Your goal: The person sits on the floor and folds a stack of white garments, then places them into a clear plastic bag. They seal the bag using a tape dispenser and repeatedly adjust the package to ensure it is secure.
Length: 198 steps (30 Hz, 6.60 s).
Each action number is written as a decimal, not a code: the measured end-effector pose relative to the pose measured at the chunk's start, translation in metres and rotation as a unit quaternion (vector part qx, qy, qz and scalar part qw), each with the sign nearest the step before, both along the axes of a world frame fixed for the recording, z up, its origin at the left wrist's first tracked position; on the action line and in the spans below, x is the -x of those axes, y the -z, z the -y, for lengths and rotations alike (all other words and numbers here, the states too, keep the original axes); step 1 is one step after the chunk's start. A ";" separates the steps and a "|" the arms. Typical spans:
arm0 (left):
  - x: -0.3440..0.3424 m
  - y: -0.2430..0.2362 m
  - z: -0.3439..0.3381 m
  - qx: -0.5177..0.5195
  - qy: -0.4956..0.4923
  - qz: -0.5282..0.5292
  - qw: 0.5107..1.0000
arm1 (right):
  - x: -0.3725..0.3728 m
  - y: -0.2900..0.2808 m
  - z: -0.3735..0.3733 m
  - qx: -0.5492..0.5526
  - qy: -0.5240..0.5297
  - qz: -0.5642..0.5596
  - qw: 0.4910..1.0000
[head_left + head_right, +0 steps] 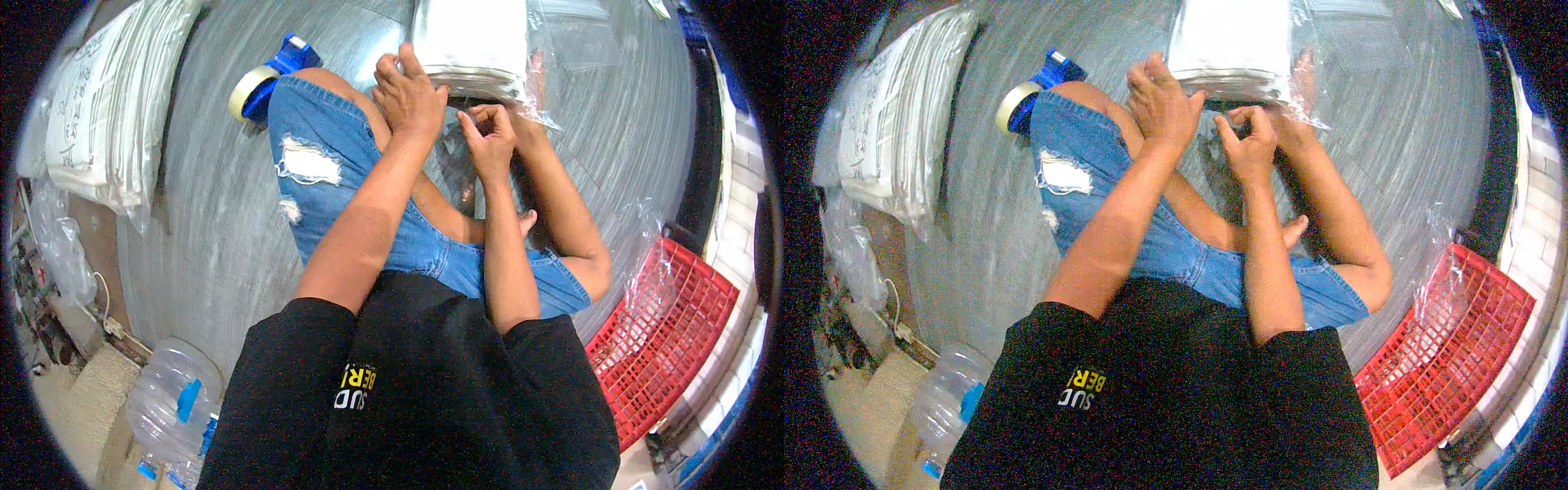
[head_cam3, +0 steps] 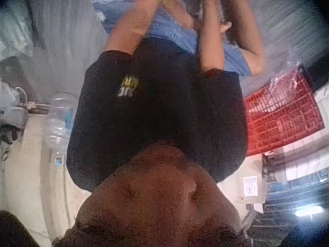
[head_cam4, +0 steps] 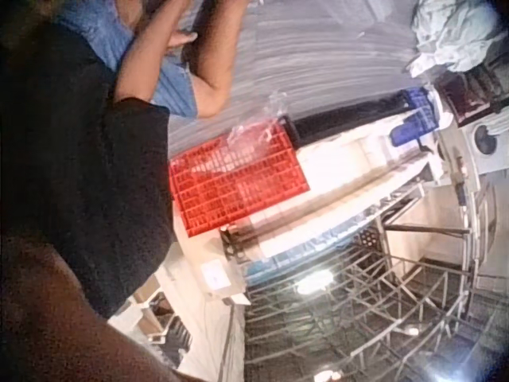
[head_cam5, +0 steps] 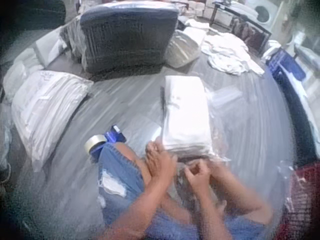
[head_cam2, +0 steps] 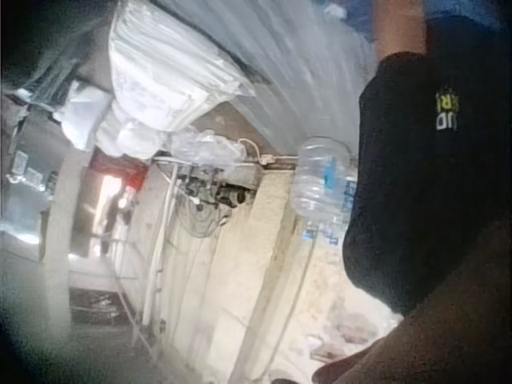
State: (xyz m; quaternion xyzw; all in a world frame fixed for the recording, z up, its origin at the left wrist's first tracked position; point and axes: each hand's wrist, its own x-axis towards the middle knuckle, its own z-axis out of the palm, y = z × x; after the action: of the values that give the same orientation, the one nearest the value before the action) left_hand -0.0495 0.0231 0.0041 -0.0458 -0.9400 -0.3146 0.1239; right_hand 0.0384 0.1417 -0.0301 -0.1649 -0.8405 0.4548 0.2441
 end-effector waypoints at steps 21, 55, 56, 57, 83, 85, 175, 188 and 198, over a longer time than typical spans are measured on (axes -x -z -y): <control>0.070 -0.057 0.002 0.220 0.300 -0.021 0.928 | 0.029 0.002 0.042 -0.117 0.041 -0.039 0.991; 0.085 -0.030 0.009 0.108 0.212 0.027 0.971 | 0.039 0.004 0.030 -0.211 0.116 0.022 0.970; 0.082 -0.032 0.011 0.098 0.183 0.010 0.978 | 0.039 0.004 0.028 -0.212 0.117 0.026 0.970; 0.078 -0.031 0.017 0.088 0.205 0.000 0.975 | 0.040 0.003 0.028 -0.212 0.118 0.027 0.970; 0.062 0.000 0.032 0.135 0.256 0.001 0.957 | 0.042 -0.051 -0.021 -0.280 0.083 0.170 0.941; 0.059 -0.004 0.025 0.096 0.268 -0.005 0.959 | 0.042 -0.051 -0.028 -0.352 0.042 0.141 0.924; 0.087 0.044 0.021 -0.111 0.208 0.251 0.939 | 0.056 0.017 0.048 0.546 -0.011 0.065 0.835; 0.088 0.041 0.021 -0.098 0.183 0.214 0.955 | 0.069 0.060 0.029 0.131 0.182 0.081 0.971; 0.067 -0.078 0.230 -0.051 0.078 -0.051 0.994 | 0.089 -0.067 0.110 0.118 -0.082 -0.014 0.990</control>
State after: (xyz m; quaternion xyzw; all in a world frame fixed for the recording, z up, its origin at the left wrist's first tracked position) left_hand -0.1169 -0.2065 0.0822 -0.1284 -0.9086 -0.3684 0.1488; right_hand -0.0504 0.0315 0.0366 -0.1166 -0.7882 0.5713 0.1968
